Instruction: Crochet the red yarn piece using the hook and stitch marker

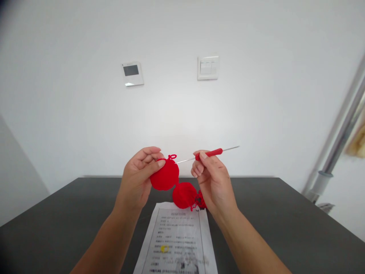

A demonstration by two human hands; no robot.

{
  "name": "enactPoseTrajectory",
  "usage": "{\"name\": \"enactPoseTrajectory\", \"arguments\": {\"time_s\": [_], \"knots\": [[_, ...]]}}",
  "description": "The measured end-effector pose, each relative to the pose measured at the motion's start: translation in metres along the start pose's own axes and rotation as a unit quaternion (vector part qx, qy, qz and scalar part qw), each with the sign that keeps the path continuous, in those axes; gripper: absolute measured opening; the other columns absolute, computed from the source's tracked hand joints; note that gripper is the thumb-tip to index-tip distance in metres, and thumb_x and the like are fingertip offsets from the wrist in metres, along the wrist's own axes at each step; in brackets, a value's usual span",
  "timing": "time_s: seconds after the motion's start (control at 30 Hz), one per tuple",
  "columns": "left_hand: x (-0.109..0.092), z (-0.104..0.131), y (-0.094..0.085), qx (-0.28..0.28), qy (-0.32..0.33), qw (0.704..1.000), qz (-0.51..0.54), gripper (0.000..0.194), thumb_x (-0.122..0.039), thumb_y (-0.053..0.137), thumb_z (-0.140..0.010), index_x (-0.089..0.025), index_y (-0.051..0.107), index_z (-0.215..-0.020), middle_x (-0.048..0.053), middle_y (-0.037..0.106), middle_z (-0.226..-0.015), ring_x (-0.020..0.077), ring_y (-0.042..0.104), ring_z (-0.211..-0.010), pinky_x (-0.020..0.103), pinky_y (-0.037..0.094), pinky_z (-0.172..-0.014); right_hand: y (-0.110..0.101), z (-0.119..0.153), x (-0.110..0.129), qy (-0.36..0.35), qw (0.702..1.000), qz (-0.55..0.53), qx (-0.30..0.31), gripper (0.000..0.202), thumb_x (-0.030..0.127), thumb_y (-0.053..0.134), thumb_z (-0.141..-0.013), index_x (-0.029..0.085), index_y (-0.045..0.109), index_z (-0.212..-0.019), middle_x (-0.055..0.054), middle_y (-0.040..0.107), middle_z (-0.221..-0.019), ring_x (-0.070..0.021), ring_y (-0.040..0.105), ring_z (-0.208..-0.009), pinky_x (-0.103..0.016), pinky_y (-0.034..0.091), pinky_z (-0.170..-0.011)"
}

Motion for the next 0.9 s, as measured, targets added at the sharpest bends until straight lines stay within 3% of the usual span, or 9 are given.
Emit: {"name": "enactPoseTrajectory", "arguments": {"time_s": [0.1,0.23,0.9], "knots": [[0.000,0.000,0.001,-0.001,-0.022,0.999,0.026,0.029,-0.014,0.087,-0.059,-0.015,0.071,-0.083,-0.001,0.070,-0.071,0.0084,0.063,-0.062,0.018,0.051,-0.060,0.003,0.007,0.007,-0.056,0.998,0.029,0.002,0.017,0.035,0.084,-0.076,0.020,0.077,-0.077,0.004,0.052,-0.056,-0.0102,0.048,-0.057,-0.022,0.045,-0.055],[0.000,0.001,0.001,0.001,-0.030,0.999,0.045,0.031,-0.014,0.089,-0.057,-0.015,0.071,-0.082,-0.001,0.071,-0.071,0.0082,0.063,-0.061,0.018,0.051,-0.059,0.004,0.011,0.008,-0.075,0.996,0.047,0.011,0.013,0.035,0.080,-0.082,0.022,0.078,-0.080,0.003,0.057,-0.057,-0.0105,0.053,-0.059,-0.021,0.047,-0.059],[-0.002,0.005,0.004,0.020,-0.017,1.000,0.004,0.027,-0.014,0.085,-0.064,-0.015,0.069,-0.086,-0.002,0.070,-0.073,0.0078,0.062,-0.062,0.018,0.050,-0.059,0.008,0.015,0.018,-0.165,0.985,0.056,0.020,0.016,0.035,0.085,-0.080,0.020,0.082,-0.083,0.002,0.067,-0.062,-0.0080,0.062,-0.059,-0.017,0.053,-0.060]]}}
Point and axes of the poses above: each hand's wrist, its own z-axis away from the middle knuckle, its own y-axis out of the palm, x = y × z, the point moved 6 cm from there along -z, towards the middle knuckle
